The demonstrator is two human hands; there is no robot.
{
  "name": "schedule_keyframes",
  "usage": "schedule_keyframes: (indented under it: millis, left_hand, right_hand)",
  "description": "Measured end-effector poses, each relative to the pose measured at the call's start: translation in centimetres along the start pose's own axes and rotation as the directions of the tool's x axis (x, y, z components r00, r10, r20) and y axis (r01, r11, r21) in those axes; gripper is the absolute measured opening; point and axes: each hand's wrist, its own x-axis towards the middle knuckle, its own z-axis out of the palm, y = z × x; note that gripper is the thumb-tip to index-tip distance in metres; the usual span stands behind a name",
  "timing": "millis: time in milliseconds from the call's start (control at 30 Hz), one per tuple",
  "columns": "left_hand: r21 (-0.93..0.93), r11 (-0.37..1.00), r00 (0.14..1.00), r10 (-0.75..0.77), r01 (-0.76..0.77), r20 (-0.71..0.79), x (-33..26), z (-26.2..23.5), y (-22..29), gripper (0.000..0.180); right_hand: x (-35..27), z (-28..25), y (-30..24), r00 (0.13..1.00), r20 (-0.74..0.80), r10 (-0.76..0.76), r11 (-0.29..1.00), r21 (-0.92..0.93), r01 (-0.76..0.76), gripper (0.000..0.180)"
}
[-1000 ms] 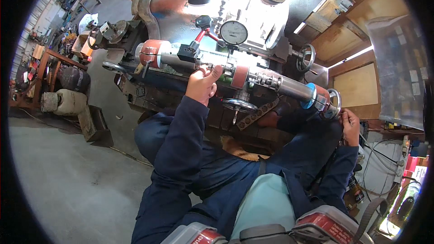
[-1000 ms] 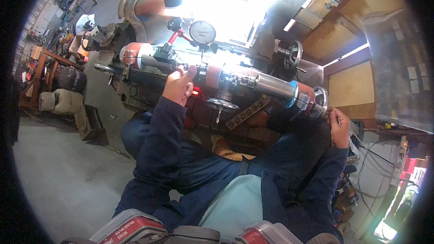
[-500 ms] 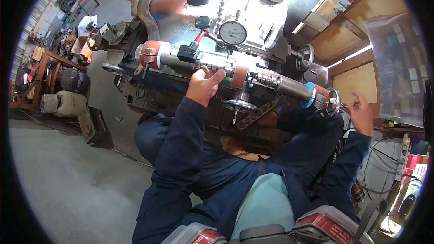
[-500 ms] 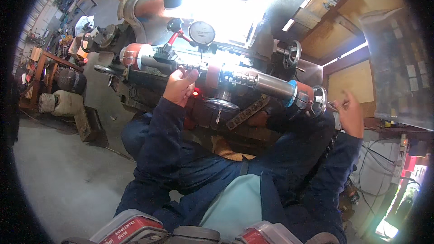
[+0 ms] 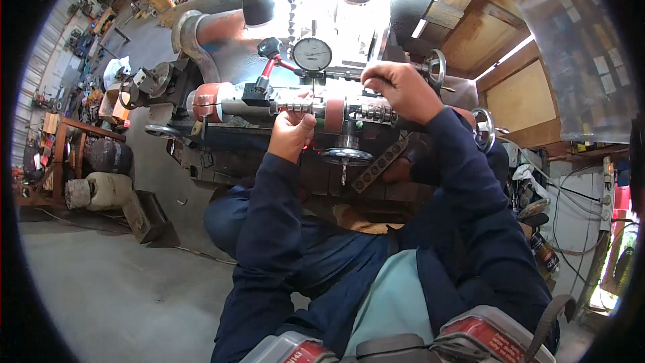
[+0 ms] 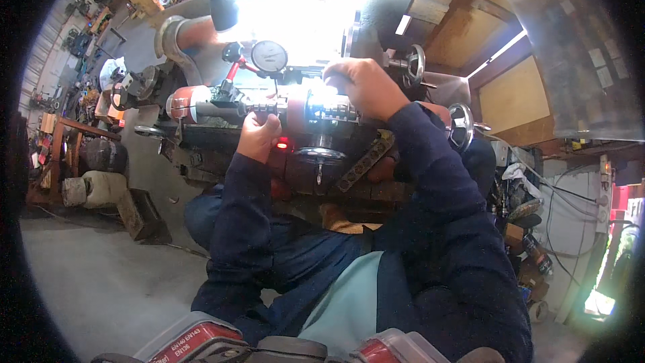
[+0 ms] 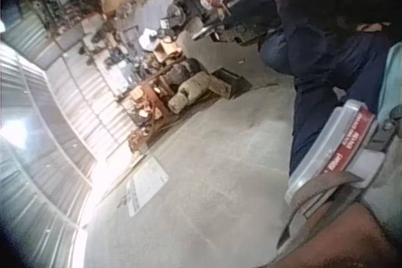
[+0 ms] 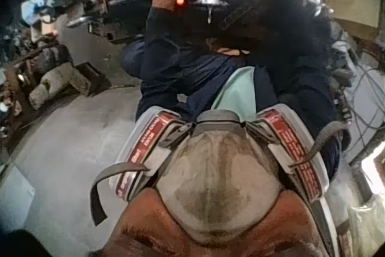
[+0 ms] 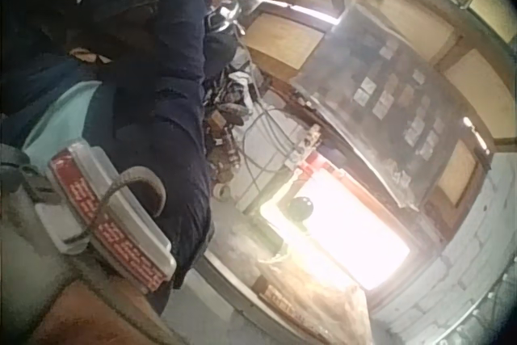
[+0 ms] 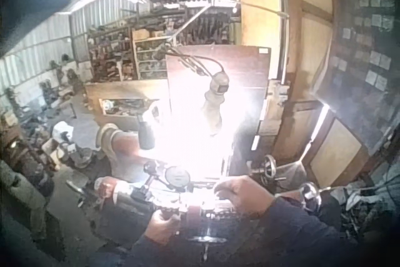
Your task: The person attaches a dial indicator to a machine and positions its probe against a metal shaft. The person rotates the shaft using a wheel and observes the dial indicator gauge.
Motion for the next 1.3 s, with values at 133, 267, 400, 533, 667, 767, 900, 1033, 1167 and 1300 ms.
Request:
schedule_keyframes:
  millis: [133, 267, 400, 533, 667, 767, 900, 1033, 1167, 1300]
  left_hand:
    - [0.050, 0.999, 1.000, -0.008, 0.009, -0.030, -0.1, -0.2, -0.2, 0.081]
    - [0.125, 0.992, 1.000, -0.001, 0.005, -0.027, -0.3, 0.2, 0.7, 0.057]
    - [0.115, 0.993, 1.000, -0.020, 0.020, -0.008, -0.3, 0.0, 0.7, 0.056]
    - [0.121, 0.992, 0.999, -0.033, 0.038, -0.043, -0.3, 0.3, 0.8, 0.056]
    - [0.141, 0.989, 0.998, -0.044, 0.049, -0.037, -0.6, 0.4, 1.3, 0.059]
    - [0.147, 0.988, 0.999, -0.048, 0.049, -0.010, -0.4, 0.2, 1.3, 0.061]
    - [0.138, 0.990, 0.999, -0.016, 0.023, -0.050, -0.5, 0.6, 1.4, 0.061]
    - [0.137, 0.989, 0.997, -0.055, 0.061, -0.048, -0.6, 0.5, 1.5, 0.062]
    - [0.127, 0.990, 0.997, -0.063, 0.069, -0.049, -0.6, 0.6, 1.7, 0.063]
    - [0.126, 0.991, 0.998, -0.028, 0.035, -0.056, -0.6, 0.5, 1.4, 0.064]
  right_hand:
    - [0.3, 1.1, 0.7, 0.989, 0.069, 0.128, 0.987, 0.088, -0.134, 0.007]
    - [0.7, 1.4, 1.0, 0.986, 0.120, 0.112, 0.990, 0.069, -0.121, 0.006]
    - [0.9, 1.2, 0.9, 0.979, 0.143, 0.148, 0.982, 0.096, -0.162, 0.018]
    - [1.3, 1.0, 1.3, 0.974, 0.176, 0.141, 0.981, 0.110, -0.162, 0.019]
    - [1.3, 0.9, -0.1, 0.969, 0.196, 0.152, 0.986, 0.037, -0.162, 0.016]
    - [0.9, 1.3, -0.1, 0.995, 0.101, 0.010, 0.997, -0.080, -0.002, 0.007]
    - [1.2, 1.4, -0.7, 0.993, 0.110, -0.039, 0.961, -0.269, 0.068, 0.008]
    - [1.4, 1.7, -0.9, 0.994, 0.106, -0.020, 0.926, -0.373, 0.058, 0.008]
    - [1.4, 2.1, -0.7, 0.995, 0.080, -0.052, 0.892, -0.445, 0.083, 0.009]
    - [1.4, 2.1, -0.9, 0.996, 0.083, -0.043, 0.899, -0.432, 0.075, 0.008]
